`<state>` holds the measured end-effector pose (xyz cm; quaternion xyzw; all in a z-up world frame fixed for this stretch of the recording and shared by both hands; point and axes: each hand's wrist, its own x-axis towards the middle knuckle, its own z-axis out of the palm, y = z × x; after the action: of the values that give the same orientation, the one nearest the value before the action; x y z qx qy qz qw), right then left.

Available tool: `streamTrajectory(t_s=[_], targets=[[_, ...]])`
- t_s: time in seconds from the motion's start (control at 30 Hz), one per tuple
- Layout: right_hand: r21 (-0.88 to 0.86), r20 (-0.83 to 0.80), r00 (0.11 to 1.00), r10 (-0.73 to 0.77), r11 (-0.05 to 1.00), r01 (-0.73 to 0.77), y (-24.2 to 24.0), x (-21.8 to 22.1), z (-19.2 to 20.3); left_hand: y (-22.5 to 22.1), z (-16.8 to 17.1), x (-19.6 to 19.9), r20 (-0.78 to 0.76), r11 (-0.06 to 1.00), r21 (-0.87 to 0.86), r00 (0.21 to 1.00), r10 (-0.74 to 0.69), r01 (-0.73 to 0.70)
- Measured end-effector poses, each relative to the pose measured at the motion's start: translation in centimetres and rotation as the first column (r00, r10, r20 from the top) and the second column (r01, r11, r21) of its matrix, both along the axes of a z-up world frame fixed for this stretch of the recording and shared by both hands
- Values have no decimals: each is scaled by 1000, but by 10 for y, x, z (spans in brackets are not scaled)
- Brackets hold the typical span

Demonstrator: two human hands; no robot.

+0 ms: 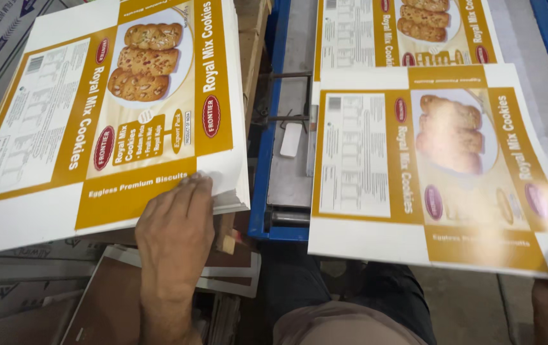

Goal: The person picks up paper cookie packaging sheets one at a time and places them onto a conveyor belt of a machine.

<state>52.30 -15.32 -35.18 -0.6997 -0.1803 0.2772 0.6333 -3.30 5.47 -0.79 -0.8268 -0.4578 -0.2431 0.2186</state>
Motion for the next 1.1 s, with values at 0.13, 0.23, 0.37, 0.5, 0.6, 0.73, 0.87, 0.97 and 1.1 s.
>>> streamTrajectory(t_s=[0.13,0.23,0.37,0.5,0.6,0.73,0.87,0.97,1.1], targets=[[107,-410,902,-134,975,193,-27,17,-29,-6,10,-1,-1,998,-59,1000,-4,4],[81,-441,886,-145,976,200,-42,16,-37,-10,15,-2,-5,998,-56,1000,21,-21],[42,-433,881,-192,972,232,-47,-1,-16,-10,14,-1,-37,999,20,999,37,-36],[180,-311,927,-211,944,276,3,-11,22,-4,8,-3,7,996,-57,998,68,-67],[385,-231,964,-132,898,215,48,-13,46,-5,5,-9,20,992,-87,996,90,-88],[363,-323,941,-98,906,219,89,-23,56,-7,3,-5,11,994,-89,998,63,-61],[204,-421,904,72,979,18,102,-65,58,-7,18,-14,38,988,-151,999,-30,35],[92,-465,867,180,984,-155,100,-102,60,-4,34,-38,254,980,-184,967,-28,77],[204,-506,778,372,928,-311,100,-137,83,-2,34,-45,366,998,-10,929,-48,55]])
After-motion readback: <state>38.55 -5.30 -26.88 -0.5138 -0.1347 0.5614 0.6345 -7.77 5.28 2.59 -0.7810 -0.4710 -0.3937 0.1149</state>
